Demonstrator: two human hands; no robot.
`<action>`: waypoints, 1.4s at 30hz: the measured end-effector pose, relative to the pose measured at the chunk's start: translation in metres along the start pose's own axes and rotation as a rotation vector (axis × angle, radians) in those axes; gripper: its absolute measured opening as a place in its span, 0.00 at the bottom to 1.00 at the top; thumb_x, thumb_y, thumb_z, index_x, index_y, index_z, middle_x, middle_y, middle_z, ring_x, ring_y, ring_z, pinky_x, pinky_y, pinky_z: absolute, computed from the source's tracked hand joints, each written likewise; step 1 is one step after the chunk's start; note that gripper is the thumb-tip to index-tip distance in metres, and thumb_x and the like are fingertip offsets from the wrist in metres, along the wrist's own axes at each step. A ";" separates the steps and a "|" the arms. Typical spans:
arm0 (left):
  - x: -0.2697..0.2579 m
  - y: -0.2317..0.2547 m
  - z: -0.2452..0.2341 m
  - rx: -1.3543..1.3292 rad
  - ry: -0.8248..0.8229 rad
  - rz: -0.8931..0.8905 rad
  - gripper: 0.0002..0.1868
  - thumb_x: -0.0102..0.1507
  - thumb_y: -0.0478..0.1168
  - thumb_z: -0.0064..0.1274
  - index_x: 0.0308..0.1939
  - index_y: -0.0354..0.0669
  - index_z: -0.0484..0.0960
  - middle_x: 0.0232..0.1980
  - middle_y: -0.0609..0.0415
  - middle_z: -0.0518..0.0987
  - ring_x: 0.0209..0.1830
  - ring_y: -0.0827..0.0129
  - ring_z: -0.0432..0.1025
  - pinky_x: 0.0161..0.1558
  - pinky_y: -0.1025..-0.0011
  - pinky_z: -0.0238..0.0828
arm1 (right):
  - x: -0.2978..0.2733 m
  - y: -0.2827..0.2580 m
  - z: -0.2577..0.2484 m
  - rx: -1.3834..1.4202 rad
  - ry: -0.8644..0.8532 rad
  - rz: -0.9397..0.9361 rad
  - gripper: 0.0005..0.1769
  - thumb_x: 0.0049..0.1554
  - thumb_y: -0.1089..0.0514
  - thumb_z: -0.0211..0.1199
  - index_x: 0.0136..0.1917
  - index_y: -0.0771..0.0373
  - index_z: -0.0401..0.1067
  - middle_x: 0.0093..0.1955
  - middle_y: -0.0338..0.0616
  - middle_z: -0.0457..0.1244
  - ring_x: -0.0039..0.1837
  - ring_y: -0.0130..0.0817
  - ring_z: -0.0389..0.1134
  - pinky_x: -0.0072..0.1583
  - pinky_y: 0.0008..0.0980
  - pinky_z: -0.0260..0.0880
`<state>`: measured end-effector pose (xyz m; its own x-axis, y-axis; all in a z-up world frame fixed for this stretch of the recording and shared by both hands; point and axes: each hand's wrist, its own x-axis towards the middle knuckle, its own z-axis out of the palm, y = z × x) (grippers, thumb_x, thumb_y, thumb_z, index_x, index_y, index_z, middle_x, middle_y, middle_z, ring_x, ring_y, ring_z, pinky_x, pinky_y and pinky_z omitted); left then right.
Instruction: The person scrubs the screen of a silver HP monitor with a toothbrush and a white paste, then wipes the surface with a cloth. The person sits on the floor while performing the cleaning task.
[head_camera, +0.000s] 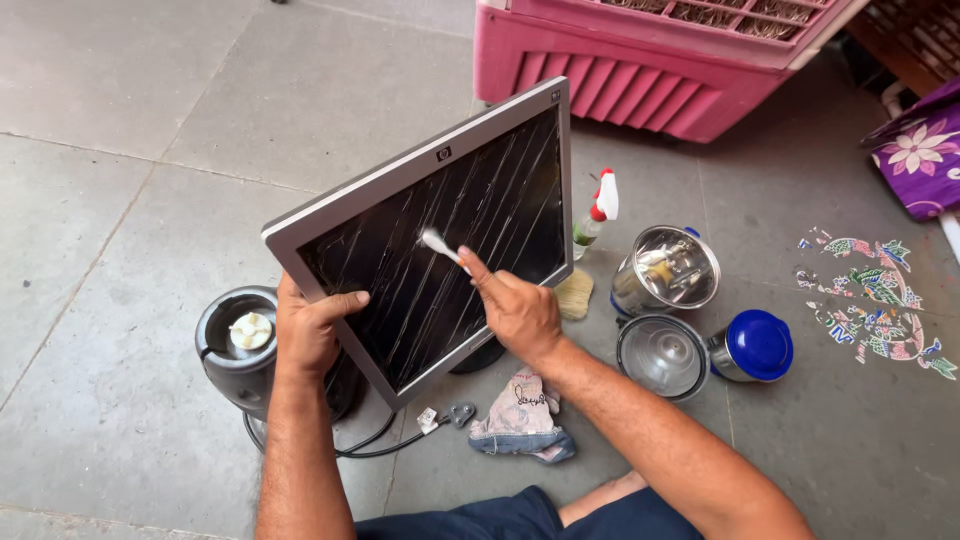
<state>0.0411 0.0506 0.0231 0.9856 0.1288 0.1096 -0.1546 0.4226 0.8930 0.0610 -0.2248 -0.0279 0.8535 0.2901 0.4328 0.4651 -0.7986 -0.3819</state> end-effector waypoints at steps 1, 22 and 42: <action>-0.001 -0.002 -0.001 0.018 -0.003 0.002 0.37 0.46 0.22 0.59 0.62 0.35 0.73 0.56 0.49 0.81 0.55 0.61 0.77 0.59 0.65 0.75 | 0.006 0.010 0.002 0.009 0.111 0.079 0.17 0.64 0.54 0.57 0.63 0.54 0.78 0.31 0.45 0.67 0.30 0.38 0.69 0.36 0.39 0.71; -0.004 -0.006 -0.004 0.021 -0.003 -0.010 0.33 0.49 0.23 0.60 0.60 0.32 0.74 0.54 0.47 0.81 0.52 0.58 0.77 0.59 0.62 0.75 | 0.007 0.015 0.012 0.209 0.211 0.332 0.13 0.64 0.58 0.57 0.59 0.59 0.78 0.34 0.49 0.70 0.32 0.37 0.71 0.35 0.40 0.71; 0.001 -0.047 -0.028 0.118 -0.003 0.131 0.57 0.64 0.80 0.32 0.74 0.31 0.62 0.71 0.40 0.69 0.71 0.56 0.64 0.72 0.59 0.61 | 0.024 -0.053 -0.016 0.033 0.232 -0.339 0.28 0.68 0.59 0.53 0.80 0.53 0.61 0.49 0.50 0.69 0.40 0.38 0.69 0.43 0.37 0.73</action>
<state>0.0474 0.0562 -0.0309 0.9576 0.1732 0.2300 -0.2732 0.2940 0.9159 0.0527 -0.1837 0.0163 0.5765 0.4047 0.7098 0.7218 -0.6593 -0.2104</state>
